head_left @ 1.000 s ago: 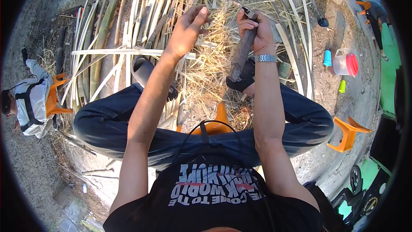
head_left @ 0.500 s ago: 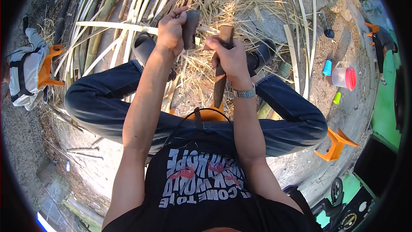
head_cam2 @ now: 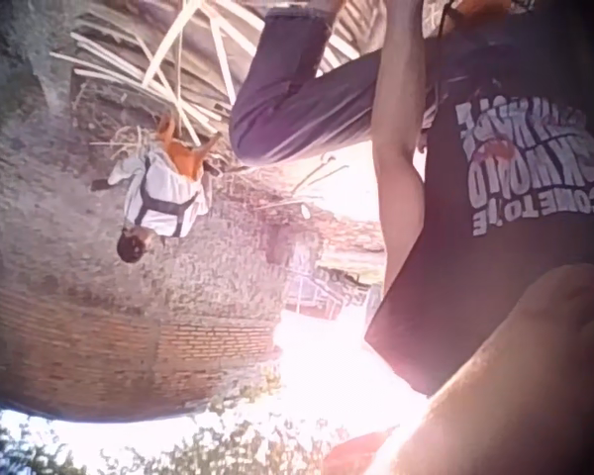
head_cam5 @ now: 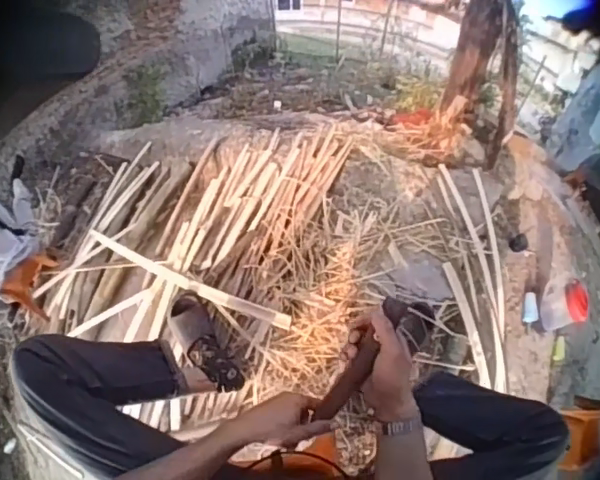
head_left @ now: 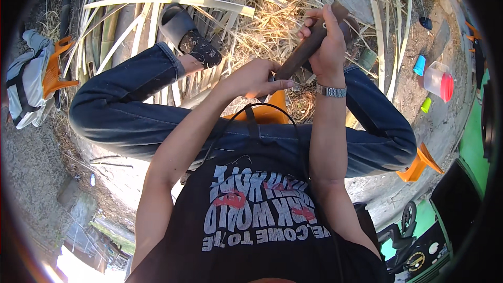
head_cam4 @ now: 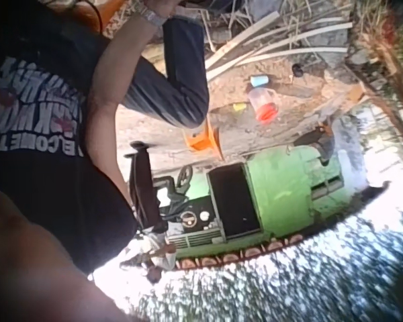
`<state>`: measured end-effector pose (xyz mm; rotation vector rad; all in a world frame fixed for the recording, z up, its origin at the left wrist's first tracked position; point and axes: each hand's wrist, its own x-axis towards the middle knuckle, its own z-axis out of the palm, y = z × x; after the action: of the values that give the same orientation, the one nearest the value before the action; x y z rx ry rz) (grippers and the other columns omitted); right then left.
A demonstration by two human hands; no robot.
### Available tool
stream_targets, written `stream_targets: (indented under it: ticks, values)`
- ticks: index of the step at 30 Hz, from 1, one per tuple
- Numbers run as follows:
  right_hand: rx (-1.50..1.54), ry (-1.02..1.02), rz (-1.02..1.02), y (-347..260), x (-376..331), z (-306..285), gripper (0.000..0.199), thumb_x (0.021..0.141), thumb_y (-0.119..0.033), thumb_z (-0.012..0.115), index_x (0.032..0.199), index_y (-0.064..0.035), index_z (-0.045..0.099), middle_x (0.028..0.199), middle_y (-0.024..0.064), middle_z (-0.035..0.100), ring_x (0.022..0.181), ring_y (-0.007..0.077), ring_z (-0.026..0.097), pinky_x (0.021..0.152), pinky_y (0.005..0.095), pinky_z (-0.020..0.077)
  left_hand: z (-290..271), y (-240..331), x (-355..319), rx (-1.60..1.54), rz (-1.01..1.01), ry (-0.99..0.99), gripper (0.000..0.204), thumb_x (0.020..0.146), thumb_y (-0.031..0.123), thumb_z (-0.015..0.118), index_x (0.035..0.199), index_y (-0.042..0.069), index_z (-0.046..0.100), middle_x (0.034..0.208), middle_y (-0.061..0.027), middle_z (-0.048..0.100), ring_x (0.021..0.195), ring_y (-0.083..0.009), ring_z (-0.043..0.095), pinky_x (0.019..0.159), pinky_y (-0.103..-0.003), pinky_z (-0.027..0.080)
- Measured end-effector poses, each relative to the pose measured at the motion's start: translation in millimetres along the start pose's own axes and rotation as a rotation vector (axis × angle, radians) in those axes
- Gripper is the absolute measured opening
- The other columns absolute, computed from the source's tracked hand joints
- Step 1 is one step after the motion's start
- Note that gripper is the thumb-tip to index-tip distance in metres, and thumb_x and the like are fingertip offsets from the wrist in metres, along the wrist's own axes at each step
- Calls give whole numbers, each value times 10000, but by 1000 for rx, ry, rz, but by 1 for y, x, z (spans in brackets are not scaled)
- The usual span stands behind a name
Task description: Using a small axe to shape and refine strips of bamboo.
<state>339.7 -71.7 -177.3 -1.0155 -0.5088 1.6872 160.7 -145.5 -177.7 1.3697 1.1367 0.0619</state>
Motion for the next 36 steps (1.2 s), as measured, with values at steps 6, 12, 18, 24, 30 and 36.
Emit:
stream_targets:
  ticks: [6,12,18,24,30,36]
  values:
    - [-173,66,-52,56,46,-42,513,1064,-458,437,1260,-1,562,1173,127,632,1016,222,614,919,398,501,-17,-26,8,-319,18,167,470,910,435,741,1047,-13,697,630,-8,600,499,-69,544,460,-247,414]
    - [-1587,106,272,156,24,-82,386,800,-231,716,1093,16,667,1113,249,699,998,426,683,920,470,546,-53,-21,4,-678,93,499,446,951,461,691,863,29,623,649,-40,617,414,-48,428,376,-220,308]
    - [-1682,133,263,172,19,-85,331,800,-105,670,1100,34,653,1071,293,695,995,455,689,857,496,575,-58,-33,17,-826,199,682,469,937,485,697,890,24,624,545,-4,485,392,-77,434,361,-226,331]
    - [-1695,-84,133,77,30,-49,190,756,-157,708,875,-15,752,966,228,727,910,404,708,806,447,581,-54,-39,13,-822,209,717,493,895,492,722,873,2,667,575,-30,563,397,-88,449,377,-234,348]
    - [-1564,-126,-255,-42,-17,-10,143,810,-150,717,865,-27,764,816,161,728,717,314,701,665,394,558,-50,-32,6,-836,267,442,554,860,486,722,1022,-42,753,831,-54,695,660,-88,587,574,-242,437]
    - [-1003,-69,-107,-58,-54,-12,143,916,-142,728,911,1,720,684,14,656,587,76,570,537,257,463,-40,-11,2,-715,404,418,550,859,414,726,1120,-71,729,1112,-155,731,1036,-187,643,984,-332,453]
